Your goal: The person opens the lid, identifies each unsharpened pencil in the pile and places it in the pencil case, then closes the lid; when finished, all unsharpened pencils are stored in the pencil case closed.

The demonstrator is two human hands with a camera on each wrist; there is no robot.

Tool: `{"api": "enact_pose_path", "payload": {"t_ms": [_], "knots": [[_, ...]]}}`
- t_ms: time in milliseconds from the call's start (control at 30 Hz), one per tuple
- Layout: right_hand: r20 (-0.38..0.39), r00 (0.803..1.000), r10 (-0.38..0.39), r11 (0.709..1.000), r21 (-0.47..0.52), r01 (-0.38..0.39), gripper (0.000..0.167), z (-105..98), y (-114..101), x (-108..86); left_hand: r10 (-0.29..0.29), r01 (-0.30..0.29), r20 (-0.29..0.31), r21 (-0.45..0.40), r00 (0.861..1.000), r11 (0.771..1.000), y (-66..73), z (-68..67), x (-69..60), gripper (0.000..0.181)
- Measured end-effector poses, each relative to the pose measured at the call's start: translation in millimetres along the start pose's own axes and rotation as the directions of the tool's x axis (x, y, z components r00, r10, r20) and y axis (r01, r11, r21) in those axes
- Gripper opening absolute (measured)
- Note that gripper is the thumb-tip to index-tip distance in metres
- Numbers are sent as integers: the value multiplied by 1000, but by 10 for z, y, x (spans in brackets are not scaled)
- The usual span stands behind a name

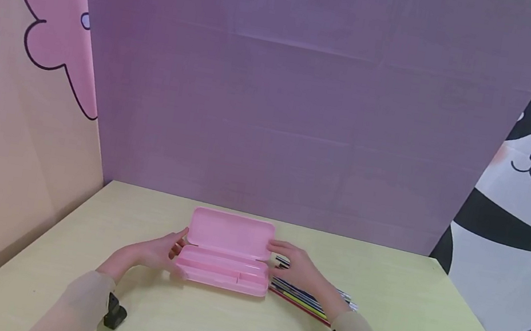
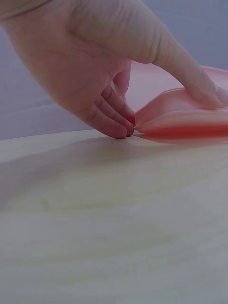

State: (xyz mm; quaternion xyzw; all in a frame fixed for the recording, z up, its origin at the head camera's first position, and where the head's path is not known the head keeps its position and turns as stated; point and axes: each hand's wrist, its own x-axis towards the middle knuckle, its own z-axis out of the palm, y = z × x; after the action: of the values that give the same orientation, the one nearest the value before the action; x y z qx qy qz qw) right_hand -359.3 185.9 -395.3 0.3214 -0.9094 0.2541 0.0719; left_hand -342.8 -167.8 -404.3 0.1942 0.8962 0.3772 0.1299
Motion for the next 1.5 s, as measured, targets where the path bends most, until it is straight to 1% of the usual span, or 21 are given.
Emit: {"api": "enact_pose_path", "payload": {"t_ms": [133, 267, 433, 600, 833, 933, 1067, 1233, 1500], "knots": [[46, 997, 67, 997, 36, -68, 63, 16, 3, 3, -1, 1, 4, -7, 1000, 1000, 14, -3, -10, 112], [101, 983, 155, 985, 65, -161, 76, 43, -11, 22, -18, 18, 1, -15, 1000, 1000, 22, 0, -16, 111], [145, 969, 198, 971, 108, -214, 83, 56, -13, 31, -31, 31, 3, 22, 1000, 999, 34, 2, -27, 110], [190, 964, 185, 962, 163, -217, 84, 51, -9, 43, -38, 38, 6, 46, 999, 998, 61, 6, -33, 107], [266, 949, 168, 969, 130, -208, 87, 46, -31, 69, -27, 26, 17, 65, 999, 998, 66, 3, -23, 100], [280, 945, 169, 970, 121, -210, 87, 48, -32, 74, 2, -4, 21, 66, 1000, 998, 45, -4, -16, 94], [291, 941, 172, 971, 109, -211, 88, 59, -18, 70, 53, -53, 9, 61, 999, 997, 1, -17, -10, 83], [306, 935, 181, 971, 95, -220, 89, 63, -5, 65, 67, -67, -17, 39, 998, 997, -68, -29, 21, 76], [314, 932, 183, 971, 89, -220, 87, 51, 8, 67, 125, -124, 28, -10, 992, 992, -183, -92, 89, 77]]}}
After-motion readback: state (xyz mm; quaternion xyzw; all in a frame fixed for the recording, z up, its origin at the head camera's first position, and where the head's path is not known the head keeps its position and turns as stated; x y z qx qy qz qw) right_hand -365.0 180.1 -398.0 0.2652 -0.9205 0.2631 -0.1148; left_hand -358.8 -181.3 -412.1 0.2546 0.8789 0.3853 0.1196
